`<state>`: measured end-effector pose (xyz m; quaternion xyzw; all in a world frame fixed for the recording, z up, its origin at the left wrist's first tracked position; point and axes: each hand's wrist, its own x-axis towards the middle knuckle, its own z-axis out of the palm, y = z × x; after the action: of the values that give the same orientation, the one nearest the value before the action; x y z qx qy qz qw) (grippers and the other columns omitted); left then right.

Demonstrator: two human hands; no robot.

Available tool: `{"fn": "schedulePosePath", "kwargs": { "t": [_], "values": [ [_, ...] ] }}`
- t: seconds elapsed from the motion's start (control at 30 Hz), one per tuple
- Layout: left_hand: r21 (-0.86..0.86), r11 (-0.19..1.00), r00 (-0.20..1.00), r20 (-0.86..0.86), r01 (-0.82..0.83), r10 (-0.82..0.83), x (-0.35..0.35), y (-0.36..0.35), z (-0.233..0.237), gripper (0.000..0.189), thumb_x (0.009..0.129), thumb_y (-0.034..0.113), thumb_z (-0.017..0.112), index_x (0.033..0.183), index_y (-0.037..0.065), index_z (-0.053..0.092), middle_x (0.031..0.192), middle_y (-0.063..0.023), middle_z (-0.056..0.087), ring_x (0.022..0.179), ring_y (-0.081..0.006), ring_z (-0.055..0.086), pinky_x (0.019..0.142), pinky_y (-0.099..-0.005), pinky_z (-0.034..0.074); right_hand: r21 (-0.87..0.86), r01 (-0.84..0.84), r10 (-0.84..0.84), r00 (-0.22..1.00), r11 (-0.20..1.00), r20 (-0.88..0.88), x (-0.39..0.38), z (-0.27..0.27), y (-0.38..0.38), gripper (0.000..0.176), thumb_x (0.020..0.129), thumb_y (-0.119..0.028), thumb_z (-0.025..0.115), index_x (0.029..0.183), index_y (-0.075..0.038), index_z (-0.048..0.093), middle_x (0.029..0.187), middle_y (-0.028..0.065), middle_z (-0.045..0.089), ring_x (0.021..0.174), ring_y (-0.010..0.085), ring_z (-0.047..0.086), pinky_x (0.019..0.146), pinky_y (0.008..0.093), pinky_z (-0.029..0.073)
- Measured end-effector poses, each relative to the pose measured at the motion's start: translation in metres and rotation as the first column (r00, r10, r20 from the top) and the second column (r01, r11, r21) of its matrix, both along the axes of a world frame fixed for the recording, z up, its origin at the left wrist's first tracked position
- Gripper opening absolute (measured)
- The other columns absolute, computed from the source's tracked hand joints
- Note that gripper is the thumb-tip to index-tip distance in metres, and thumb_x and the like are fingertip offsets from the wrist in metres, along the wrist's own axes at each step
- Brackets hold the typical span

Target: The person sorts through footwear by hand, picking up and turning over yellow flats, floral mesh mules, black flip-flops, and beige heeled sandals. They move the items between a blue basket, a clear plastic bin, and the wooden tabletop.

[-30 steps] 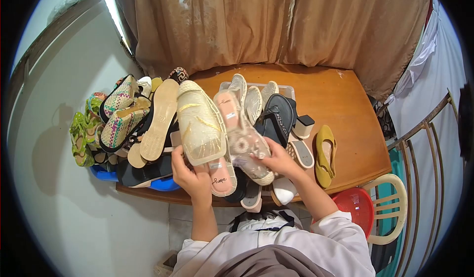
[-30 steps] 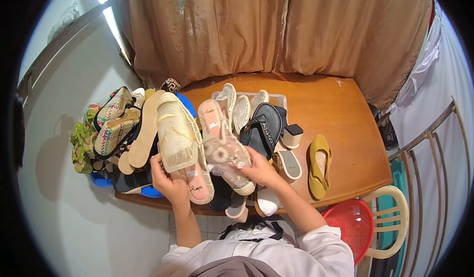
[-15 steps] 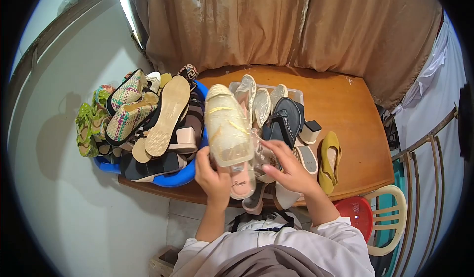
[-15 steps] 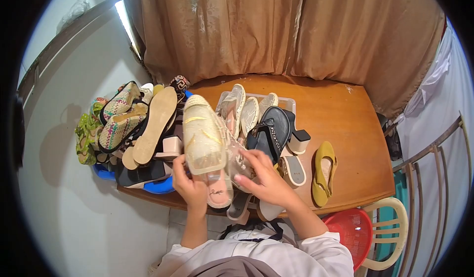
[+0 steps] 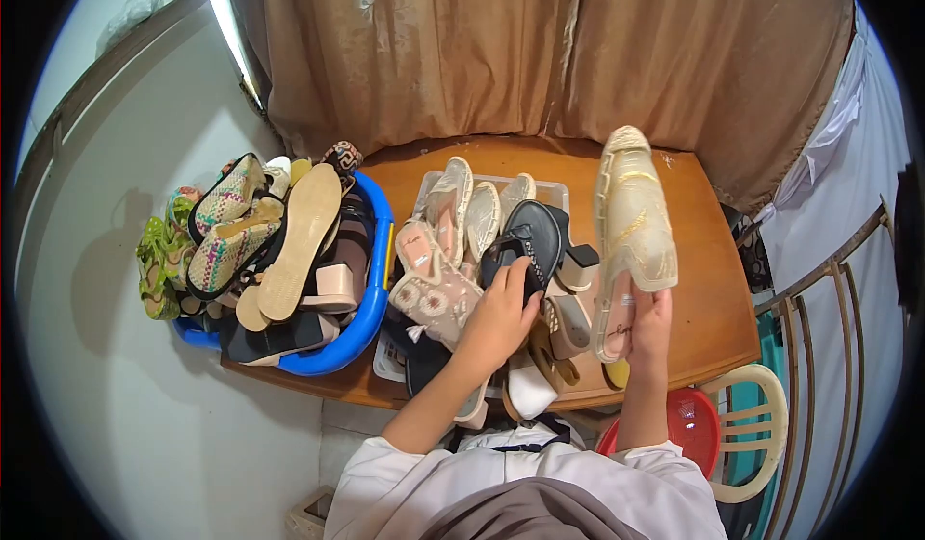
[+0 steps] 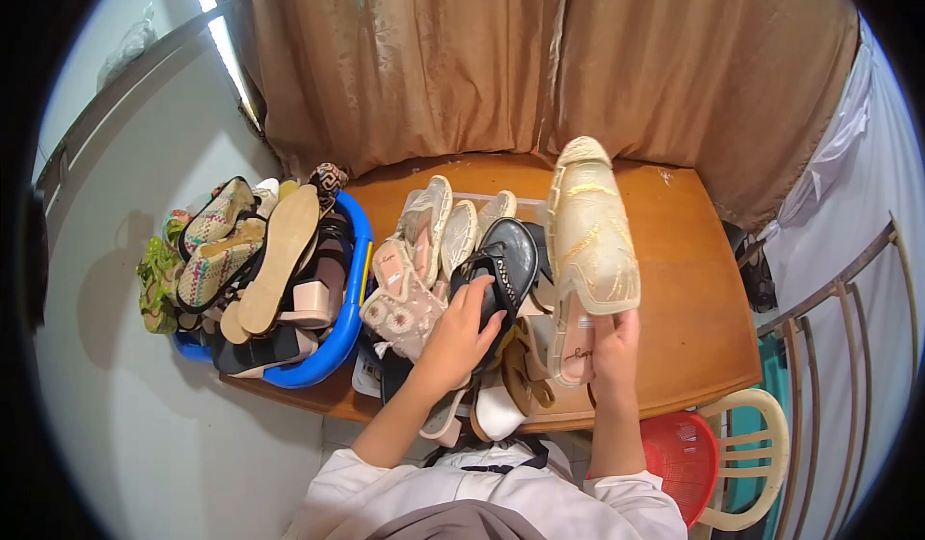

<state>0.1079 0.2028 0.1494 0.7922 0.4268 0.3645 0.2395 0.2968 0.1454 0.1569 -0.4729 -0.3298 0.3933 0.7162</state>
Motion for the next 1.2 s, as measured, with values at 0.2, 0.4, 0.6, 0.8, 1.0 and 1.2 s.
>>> {"fn": "schedulePosePath", "kwargs": {
  "t": [0.2, 0.4, 0.6, 0.8, 1.0, 1.2],
  "values": [
    [-0.1, 0.994, 0.901, -0.428, 0.034, -0.074, 0.034, 0.033, -0.022, 0.052, 0.079, 0.031, 0.064, 0.124, 0.01, 0.047, 0.102, -0.0243, 0.05, 0.095, -0.04, 0.05, 0.081, -0.0435, 0.045, 0.109, -0.012, 0.004, 0.998, 0.994, 0.067, 0.027, 0.003, -0.011, 0.037, 0.09, -0.013, 0.056, 0.123, 0.0, 0.044, 0.115, 0.0074, 0.055, 0.103, 0.014, 0.053, 0.088, 0.0282, 0.043],
    [-0.563, 0.807, 0.973, -0.023, 0.177, -0.23, 0.033, 0.064, -0.032, 0.064, 0.083, 0.037, 0.061, 0.132, 0.001, 0.042, 0.123, -0.02, 0.048, 0.113, -0.0306, 0.047, 0.091, -0.0402, 0.04, 0.089, -0.047, 0.038, 0.994, 0.995, 0.1, 0.033, -0.001, -0.01, 0.058, 0.086, -0.032, 0.061, 0.129, -0.002, 0.037, 0.123, 0.0091, 0.05, 0.107, 0.0171, 0.053, 0.088, 0.031, 0.046],
    [-0.648, 0.577, 0.694, 0.696, 0.497, 0.183, -0.004, 0.052, 0.003, 0.062, 0.081, 0.023, 0.064, 0.134, 0.003, 0.04, 0.136, -0.0056, 0.043, 0.119, -0.0146, 0.041, 0.099, -0.0346, 0.028, 0.12, -0.088, 0.084, 0.996, 0.989, 0.035, 0.039, 0.005, -0.013, 0.043, 0.09, -0.015, 0.057, 0.127, -0.001, 0.041, 0.12, 0.0071, 0.052, 0.107, 0.0138, 0.051, 0.09, 0.0281, 0.042],
    [-0.43, 0.748, 0.316, 0.899, 0.505, 0.304, -0.043, 0.045, 0.02, 0.056, 0.08, 0.018, 0.058, 0.13, 0.0, 0.041, 0.137, -0.0081, 0.042, 0.109, -0.0192, 0.05, 0.094, -0.0363, 0.042, 0.058, -0.09, 0.091, 0.996, 0.994, -0.016, 0.053, -0.001, -0.017, 0.045, 0.089, -0.018, 0.058, 0.127, -0.001, 0.04, 0.121, 0.0072, 0.051, 0.109, 0.0146, 0.05, 0.092, 0.0294, 0.041],
    [-0.347, 0.833, 0.145, 0.938, 0.431, 0.315, -0.056, 0.056, 0.023, 0.058, 0.08, 0.018, 0.053, 0.132, -0.004, 0.037, 0.141, -0.0077, 0.037, 0.114, -0.0219, 0.045, 0.101, -0.0349, 0.035, 0.076, -0.017, 0.011, 0.997, 0.997, 0.077, 0.053, -0.001, -0.015, 0.038, 0.091, -0.017, 0.053, 0.124, -0.001, 0.042, 0.115, 0.0093, 0.055, 0.097, 0.0151, 0.058, 0.08, 0.0289, 0.05],
    [-0.198, 0.898, 0.193, 0.973, 0.392, 0.13, -0.061, 0.054, 0.047, 0.064, 0.08, 0.014, 0.052, 0.135, -0.007, 0.027, 0.144, -0.0103, 0.031, 0.118, -0.0239, 0.044, 0.106, -0.0362, 0.032, 0.055, -0.033, 0.029, 0.997, 0.998, 0.076, 0.056, 0.0, -0.017, 0.042, 0.09, -0.019, 0.056, 0.126, -0.001, 0.041, 0.118, 0.0088, 0.053, 0.104, 0.015, 0.054, 0.086, 0.0294, 0.045]
  ]
}}
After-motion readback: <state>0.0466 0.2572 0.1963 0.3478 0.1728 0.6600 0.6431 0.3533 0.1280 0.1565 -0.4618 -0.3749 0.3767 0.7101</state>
